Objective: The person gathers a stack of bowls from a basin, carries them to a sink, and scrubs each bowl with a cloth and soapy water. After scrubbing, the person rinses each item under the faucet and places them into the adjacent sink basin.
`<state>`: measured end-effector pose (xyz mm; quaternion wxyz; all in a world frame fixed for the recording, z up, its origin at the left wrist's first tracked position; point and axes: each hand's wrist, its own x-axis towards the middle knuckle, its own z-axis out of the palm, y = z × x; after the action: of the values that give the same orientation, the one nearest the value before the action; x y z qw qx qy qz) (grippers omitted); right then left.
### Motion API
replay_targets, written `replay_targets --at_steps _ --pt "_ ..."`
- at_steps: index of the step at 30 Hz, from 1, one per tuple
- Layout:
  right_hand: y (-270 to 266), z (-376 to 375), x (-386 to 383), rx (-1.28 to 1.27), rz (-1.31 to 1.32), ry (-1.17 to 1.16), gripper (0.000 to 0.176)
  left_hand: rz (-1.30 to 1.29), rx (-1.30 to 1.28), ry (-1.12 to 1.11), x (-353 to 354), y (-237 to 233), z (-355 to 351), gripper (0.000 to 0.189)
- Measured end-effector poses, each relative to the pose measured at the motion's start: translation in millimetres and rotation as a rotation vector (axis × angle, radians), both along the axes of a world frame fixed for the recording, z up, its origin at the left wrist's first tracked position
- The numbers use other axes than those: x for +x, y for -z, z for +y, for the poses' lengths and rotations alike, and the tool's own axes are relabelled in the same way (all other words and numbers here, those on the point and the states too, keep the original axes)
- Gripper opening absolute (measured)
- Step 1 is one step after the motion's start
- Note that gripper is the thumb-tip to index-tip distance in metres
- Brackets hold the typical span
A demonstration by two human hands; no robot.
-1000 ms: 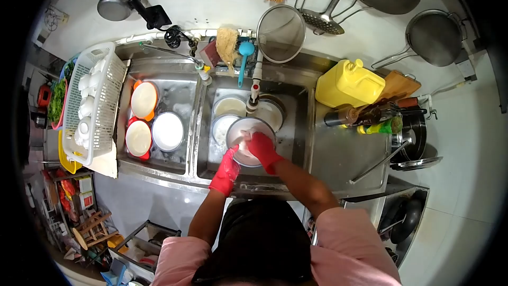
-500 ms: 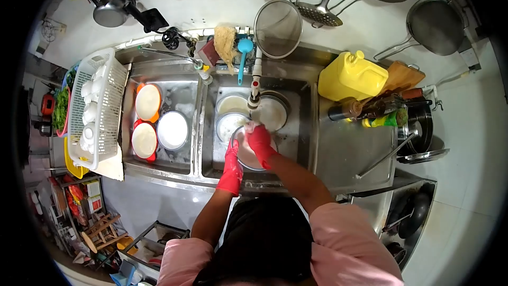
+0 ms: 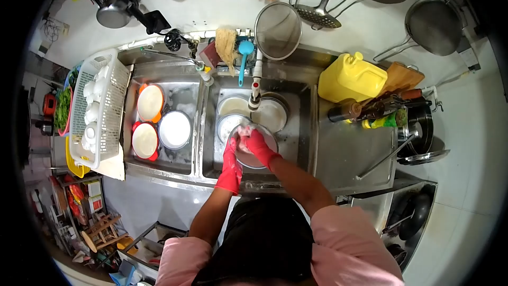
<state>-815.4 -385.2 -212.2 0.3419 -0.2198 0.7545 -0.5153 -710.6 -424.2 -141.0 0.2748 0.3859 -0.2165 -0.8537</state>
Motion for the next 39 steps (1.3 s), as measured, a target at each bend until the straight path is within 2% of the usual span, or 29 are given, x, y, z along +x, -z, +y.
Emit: replay_targets --at_steps 1,3,4,5,6,8,10,12,13,14,15,16,17,18,19,22,24,25,27,28,30,32,33,34,36,37,39 --pt "1 2 0 0.011 0.140 -0.163 0.025 -0.039 0.032 -0.021 5 11 -1 0.047" --pt "-8 14 -7 0.031 0.424 -0.485 0.019 -0.114 0.093 -0.060 6 -2 -10 0.040" --pt "-14 21 -13 0.041 0.567 -0.645 0.017 -0.002 0.141 -0.123 7 1 -15 0.040" --pt "-20 27 -18 0.051 0.710 -0.804 0.015 -0.131 0.163 -0.130 6 -45 -15 0.044" --pt "-25 31 -23 0.060 0.855 -0.961 0.013 -0.123 0.159 -0.104 8 -50 -15 0.045" --pt "-24 27 -28 -0.042 0.688 -0.906 0.011 -0.108 0.149 -0.050 16 -56 -16 0.048" --pt "-4 10 -49 -0.240 0.073 -0.461 0.012 -0.090 0.143 0.006 21 -56 -18 0.051" --pt "-78 0 -50 -0.339 -0.197 -0.262 0.010 -0.099 0.148 0.135 26 -54 -23 0.049" --pt "-66 -5 -44 -0.434 -0.123 -0.293 0.006 -0.107 0.146 0.202 29 -53 -27 0.048" --pt "-43 -13 -43 -0.532 -0.042 -0.322 0.005 -0.124 0.156 0.252 31 -47 -28 0.055" --pt "-43 -13 -43 -0.486 -0.052 -0.359 0.006 -0.109 0.143 0.291 31 -49 -31 0.056" --pt "-42 -13 -43 -0.439 -0.060 -0.398 0.009 -0.093 0.132 0.332 33 -50 -32 0.057" --pt "-71 -13 -47 -0.251 -0.158 -0.447 0.011 -0.076 0.120 0.369 33 -51 -35 0.057" --pt "-104 -11 -50 -0.060 -0.258 -0.494 0.014 -0.011 0.107 0.417 33 -49 -38 0.066" --pt "-106 -9 -56 -0.058 -0.213 -0.594 0.013 -0.011 0.099 0.436 34 -52 -41 0.068" --pt "-56 -2 -79 -0.169 0.146 -0.883 0.017 -0.003 0.050 0.471 33 -78 -43 0.075" --pt "-56 6 -92 0.190 -0.141 -0.789 0.026 0.048 0.048 0.338 38 -72 -40 0.075" --pt "-55 10 -95 0.382 -0.435 -0.650 0.037 0.072 0.047 0.267 40 -68 -39 0.075" --pt "-54 16 -79 0.441 -0.888 -0.215 0.051 0.036 -0.002 0.081 39 -73 -36 0.075" --pt "-53 22 -49 0.307 -1.032 0.068 0.054 0.005 -0.044 -0.025 36 -59 -31 0.073" --pt "-52 30 -13 0.051 -1.197 0.389 0.055 -0.054 -0.126 -0.242 25 -16 -17 0.069" --pt "-50 35 9 -0.182 -1.286 0.462 0.053 -0.128 -0.212 -0.453 20 23 -5 0.065" --pt "-34 34 6 -0.073 -1.193 0.440 0.052 -0.165 -0.256 -0.555 20 35 -4 0.064" --pt "-5 31 -5 0.032 -1.094 0.416 0.051 -0.288 -0.282 -0.426 19 42 -11 0.059" --pt "-19 34 -21 -0.030 -0.833 0.324 0.055 -0.539 -0.317 -0.156 31 58 -35 0.051" --pt "-14 26 -34 0.091 -0.910 0.342 0.043 -0.493 -0.436 -0.036 36 66 -55 0.043" --pt "-24 32 -16 -0.034 -0.841 0.436 0.035 -0.421 -0.461 0.103 39 43 -66 0.039"
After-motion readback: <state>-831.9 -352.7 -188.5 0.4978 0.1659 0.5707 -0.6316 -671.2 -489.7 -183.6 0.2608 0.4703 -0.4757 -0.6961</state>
